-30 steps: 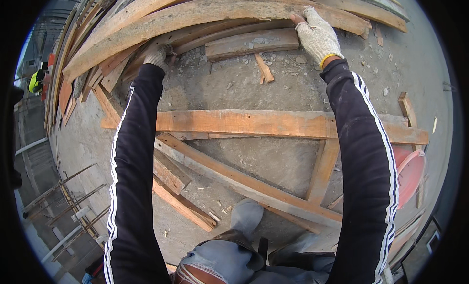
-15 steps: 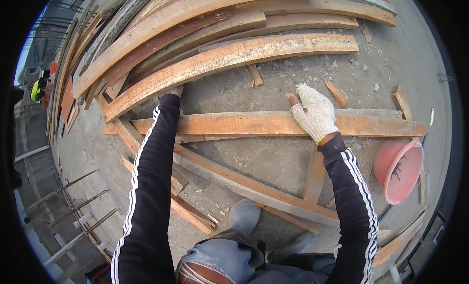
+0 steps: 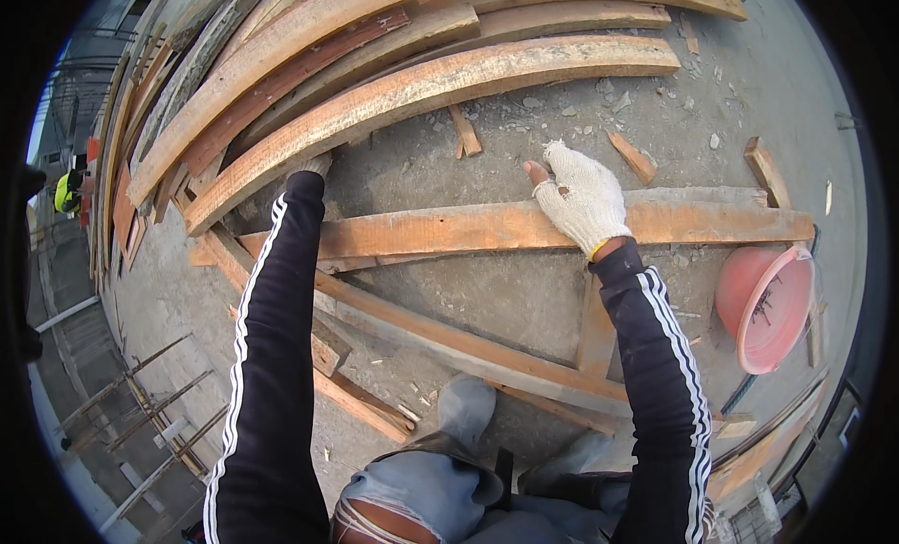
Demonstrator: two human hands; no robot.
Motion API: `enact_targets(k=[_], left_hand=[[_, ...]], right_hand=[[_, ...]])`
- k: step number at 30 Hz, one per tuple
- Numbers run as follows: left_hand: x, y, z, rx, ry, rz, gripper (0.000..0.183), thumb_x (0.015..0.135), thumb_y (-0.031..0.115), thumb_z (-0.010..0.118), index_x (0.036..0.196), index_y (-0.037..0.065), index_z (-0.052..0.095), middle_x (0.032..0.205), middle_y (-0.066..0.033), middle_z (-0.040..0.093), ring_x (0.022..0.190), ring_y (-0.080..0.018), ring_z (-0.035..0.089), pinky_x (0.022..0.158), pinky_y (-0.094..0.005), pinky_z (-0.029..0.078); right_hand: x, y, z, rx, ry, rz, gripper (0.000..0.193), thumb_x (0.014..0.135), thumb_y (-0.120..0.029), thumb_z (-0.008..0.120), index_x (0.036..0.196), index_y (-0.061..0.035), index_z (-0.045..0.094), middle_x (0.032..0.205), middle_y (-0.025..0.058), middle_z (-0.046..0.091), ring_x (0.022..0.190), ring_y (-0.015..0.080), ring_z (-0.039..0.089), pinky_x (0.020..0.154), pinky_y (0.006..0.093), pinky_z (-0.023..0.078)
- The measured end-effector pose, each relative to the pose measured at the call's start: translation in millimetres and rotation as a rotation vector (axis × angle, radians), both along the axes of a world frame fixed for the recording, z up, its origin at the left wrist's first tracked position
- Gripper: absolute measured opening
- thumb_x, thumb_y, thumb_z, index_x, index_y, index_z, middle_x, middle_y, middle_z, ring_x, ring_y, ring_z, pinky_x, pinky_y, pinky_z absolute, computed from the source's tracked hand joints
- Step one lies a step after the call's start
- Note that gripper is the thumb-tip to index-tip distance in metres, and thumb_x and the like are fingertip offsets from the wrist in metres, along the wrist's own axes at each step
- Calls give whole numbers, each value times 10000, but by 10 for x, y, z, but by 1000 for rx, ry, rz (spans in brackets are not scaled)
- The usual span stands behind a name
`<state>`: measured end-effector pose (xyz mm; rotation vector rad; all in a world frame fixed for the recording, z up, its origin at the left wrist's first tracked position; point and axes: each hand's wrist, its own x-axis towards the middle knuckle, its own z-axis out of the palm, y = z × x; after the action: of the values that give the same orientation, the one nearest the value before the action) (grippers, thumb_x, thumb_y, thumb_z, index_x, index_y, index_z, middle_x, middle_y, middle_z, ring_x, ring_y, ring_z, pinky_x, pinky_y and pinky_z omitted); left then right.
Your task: The person kneels on a concrete floor at a construction site, picking up scattered nails from the ground and placing them into a pink bucket. The person also moves wooden planks and debris to access more nails.
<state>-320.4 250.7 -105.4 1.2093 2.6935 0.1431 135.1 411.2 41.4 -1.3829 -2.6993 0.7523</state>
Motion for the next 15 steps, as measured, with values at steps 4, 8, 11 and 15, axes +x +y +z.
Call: enact_targets(k=[4,8,11,15], left_hand=[[-393,112,252,-200,15,-121,625,1049,552,474,1580,224,460,1675,-99,390,1559,-323,320,1268,-479,266],[-660,203,484,-201,-138,-168,617,1051,540,482,1577,217,463,1667,-105,402,1550,-326,334,1261,-475,276],[-726,198,507,-168,-183,-176,610,1053,530,488,1574,213,465,1661,-109,412,1544,-328,344,1256,-472,284],[-587,201,382,-59,-153,-169,602,1056,517,497,1571,207,468,1653,-114,424,1536,-331,358,1250,-468,293]], right_hand=[[-27,21,9,-53,1,-6,389,1029,-441,602,1028,-56,657,897,210,701,863,400,708,766,489,547],[-21,22,-19,-67,-4,9,393,1025,-443,604,1047,-55,658,911,217,712,889,407,712,779,496,548],[-10,14,-39,-1,42,-8,406,1027,-453,592,1064,-54,657,937,222,721,911,413,715,798,507,548],[-9,25,-28,-62,5,8,429,1025,-460,592,1087,-41,662,953,228,724,924,413,715,810,504,545]])
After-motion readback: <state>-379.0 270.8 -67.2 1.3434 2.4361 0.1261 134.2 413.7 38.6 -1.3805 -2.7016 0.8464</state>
